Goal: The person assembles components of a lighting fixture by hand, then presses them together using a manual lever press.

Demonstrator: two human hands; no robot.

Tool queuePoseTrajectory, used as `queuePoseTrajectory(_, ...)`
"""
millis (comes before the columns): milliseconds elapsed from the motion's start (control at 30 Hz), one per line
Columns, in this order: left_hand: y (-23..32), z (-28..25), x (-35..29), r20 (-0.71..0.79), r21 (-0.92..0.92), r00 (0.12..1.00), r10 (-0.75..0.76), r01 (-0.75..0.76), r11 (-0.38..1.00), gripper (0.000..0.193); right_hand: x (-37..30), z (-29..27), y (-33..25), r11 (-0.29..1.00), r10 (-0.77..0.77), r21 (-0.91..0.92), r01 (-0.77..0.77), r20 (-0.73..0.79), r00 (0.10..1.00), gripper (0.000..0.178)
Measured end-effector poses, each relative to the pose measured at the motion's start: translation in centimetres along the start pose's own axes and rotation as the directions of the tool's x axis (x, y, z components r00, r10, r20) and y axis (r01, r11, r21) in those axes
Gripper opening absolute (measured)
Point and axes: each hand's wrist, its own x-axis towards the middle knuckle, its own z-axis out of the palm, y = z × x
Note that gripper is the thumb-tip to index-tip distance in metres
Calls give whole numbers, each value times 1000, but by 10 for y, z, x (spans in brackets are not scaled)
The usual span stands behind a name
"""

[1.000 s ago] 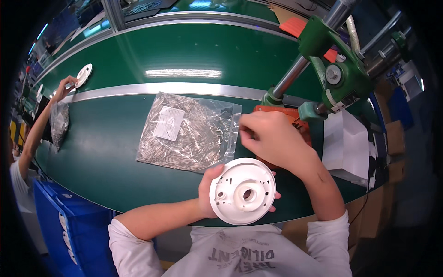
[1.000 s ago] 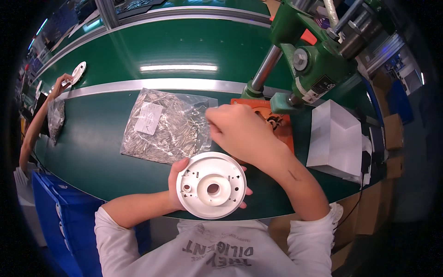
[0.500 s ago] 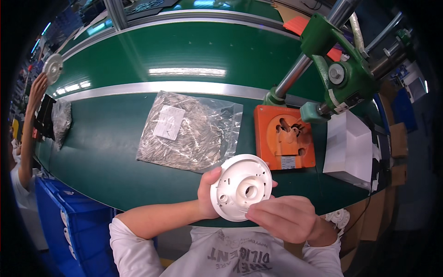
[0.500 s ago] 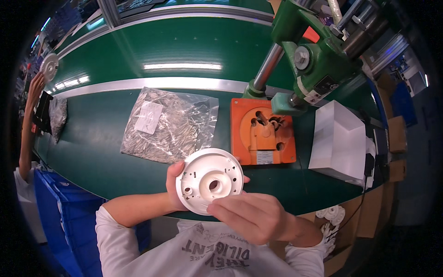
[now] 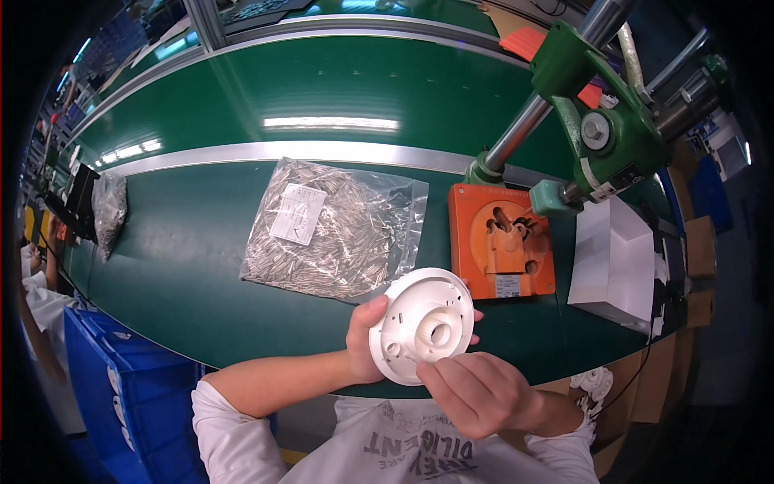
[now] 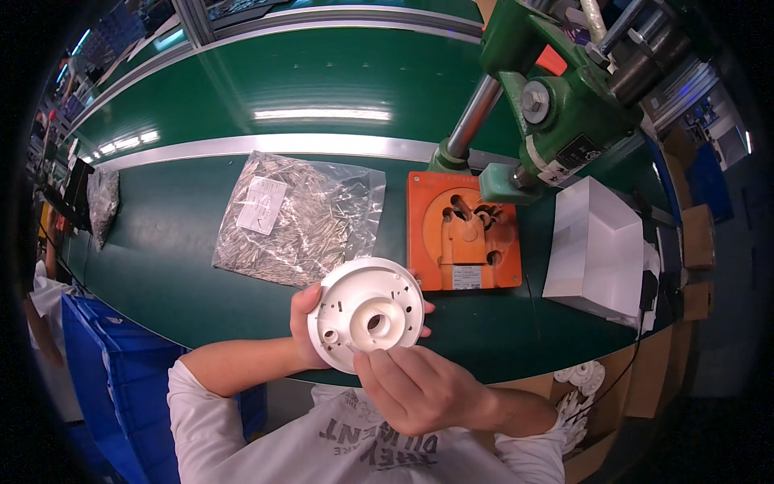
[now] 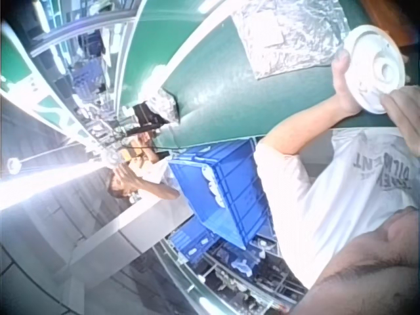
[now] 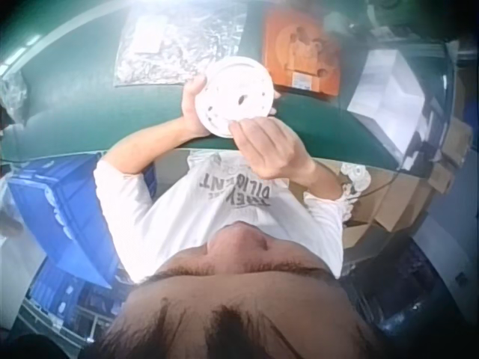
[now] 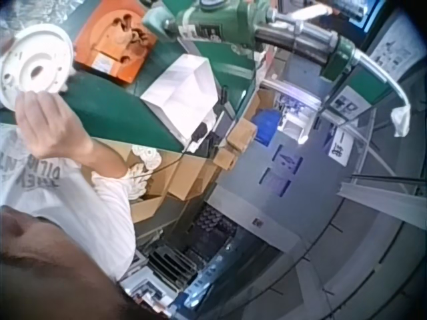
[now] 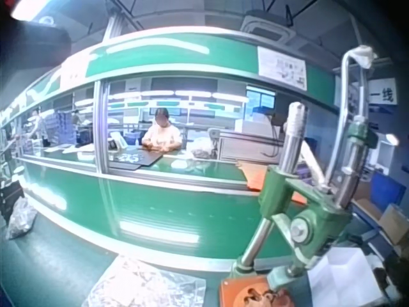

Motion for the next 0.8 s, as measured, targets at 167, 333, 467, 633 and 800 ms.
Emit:
queuePoseTrajectory(167,-2,-2,1,4,-31,1000,20,-19,999,110,2,0,-1,998,-22,-58,23,22,1000,29)
queuePoseTrajectory(333,-4,0,1,-17,-25,999,48,-49,998,111,5,-4,-3,986,-69,-148,79,69,995,23)
queuePoseTrajectory(467,-4,-2,-2,-7,39,998,57,-57,998,113,13,-8,-6,970,-102,-215,118,82,991,20)
queuePoseTrajectory(633,-2,2,-1,-44,73,998,48,-45,996,111,16,-13,-5,970,-59,-225,86,123,991,20)
queuePoseTrajectory(800,-5,2,-2,-64,100,997,42,-36,994,109,17,-16,-3,972,-69,-214,97,136,988,21)
